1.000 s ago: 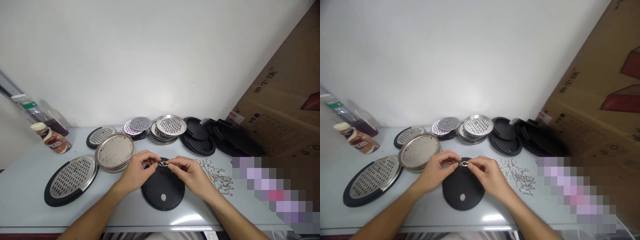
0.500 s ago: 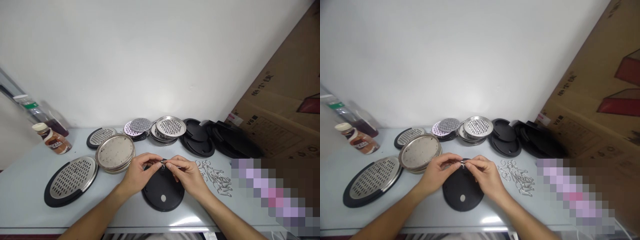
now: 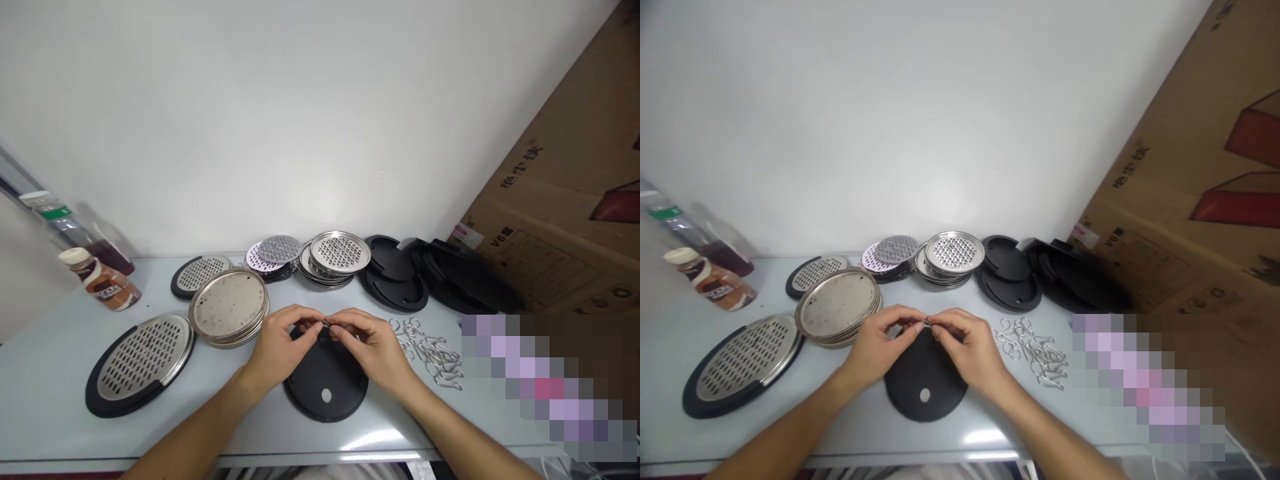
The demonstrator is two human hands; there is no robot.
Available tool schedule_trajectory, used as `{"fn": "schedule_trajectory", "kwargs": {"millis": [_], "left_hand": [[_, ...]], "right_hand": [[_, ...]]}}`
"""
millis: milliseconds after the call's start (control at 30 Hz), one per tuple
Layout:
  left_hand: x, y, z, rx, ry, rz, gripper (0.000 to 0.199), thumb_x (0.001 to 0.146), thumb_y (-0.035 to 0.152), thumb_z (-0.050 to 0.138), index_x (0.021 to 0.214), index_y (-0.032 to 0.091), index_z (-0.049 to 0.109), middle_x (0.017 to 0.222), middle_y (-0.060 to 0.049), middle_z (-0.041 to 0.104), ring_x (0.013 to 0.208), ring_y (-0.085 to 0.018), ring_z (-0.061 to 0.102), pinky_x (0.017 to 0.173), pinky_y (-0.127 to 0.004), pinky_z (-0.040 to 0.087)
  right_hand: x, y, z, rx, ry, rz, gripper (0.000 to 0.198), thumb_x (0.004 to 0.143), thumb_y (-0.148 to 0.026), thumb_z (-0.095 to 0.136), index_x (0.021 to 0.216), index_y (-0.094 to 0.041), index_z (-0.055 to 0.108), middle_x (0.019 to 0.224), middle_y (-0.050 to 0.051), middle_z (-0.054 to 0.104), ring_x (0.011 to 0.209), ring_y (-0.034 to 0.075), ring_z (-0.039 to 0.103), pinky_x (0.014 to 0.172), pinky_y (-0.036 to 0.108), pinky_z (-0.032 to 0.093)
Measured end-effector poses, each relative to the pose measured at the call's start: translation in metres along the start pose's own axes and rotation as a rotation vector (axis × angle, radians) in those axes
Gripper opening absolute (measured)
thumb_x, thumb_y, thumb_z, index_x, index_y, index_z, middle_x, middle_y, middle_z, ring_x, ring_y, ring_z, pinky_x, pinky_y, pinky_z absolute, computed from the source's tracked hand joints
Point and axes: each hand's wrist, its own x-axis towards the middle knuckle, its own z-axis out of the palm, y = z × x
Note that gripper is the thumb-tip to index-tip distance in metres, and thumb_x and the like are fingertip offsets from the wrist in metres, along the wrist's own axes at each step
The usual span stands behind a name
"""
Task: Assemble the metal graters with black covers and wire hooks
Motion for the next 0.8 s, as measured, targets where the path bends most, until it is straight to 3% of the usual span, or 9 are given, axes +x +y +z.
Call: {"fn": "schedule_trajectory", "kwargs": {"millis": [367, 533, 800], "left_hand": [[0.014, -0.038, 0.011, 0.168, -0.02, 0.058, 0.018, 0.082, 0.01, 0.064, 0.089, 0.023, 0.075, 0.083, 0.001, 0.074, 0.075, -0.013, 0.066, 0.072, -0.024, 0.05], [0.011, -0.042, 0.013, 0.195, -0.028, 0.082, 0.019, 0.082, 0.008, 0.063, 0.091, 0.021, 0.074, 0.087, -0.001, 0.073, 0.082, -0.014, 0.066, 0.079, -0.026, 0.05], [0.008, -0.041, 0.015, 0.256, 0.002, 0.073, 0.017, 0.083, 0.008, 0.063, 0.09, 0.021, 0.071, 0.083, 0.001, 0.071, 0.074, -0.014, 0.064, 0.073, -0.027, 0.05]], "right_hand": [[0.019, 0.031, 0.0, -0.288, 0.013, -0.133, 0.024, 0.083, -0.009, 0.056, 0.094, -0.022, 0.073, 0.091, 0.005, 0.069, 0.088, 0.02, 0.063, 0.082, 0.033, 0.05], [0.014, 0.038, 0.004, -0.312, 0.017, -0.13, 0.028, 0.083, -0.008, 0.056, 0.097, -0.024, 0.074, 0.092, 0.004, 0.068, 0.087, 0.019, 0.064, 0.081, 0.033, 0.05], [0.016, 0.04, 0.005, -0.351, 0.029, -0.154, 0.031, 0.084, -0.008, 0.057, 0.097, -0.029, 0.076, 0.092, 0.004, 0.07, 0.088, 0.02, 0.064, 0.081, 0.035, 0.051]]}}
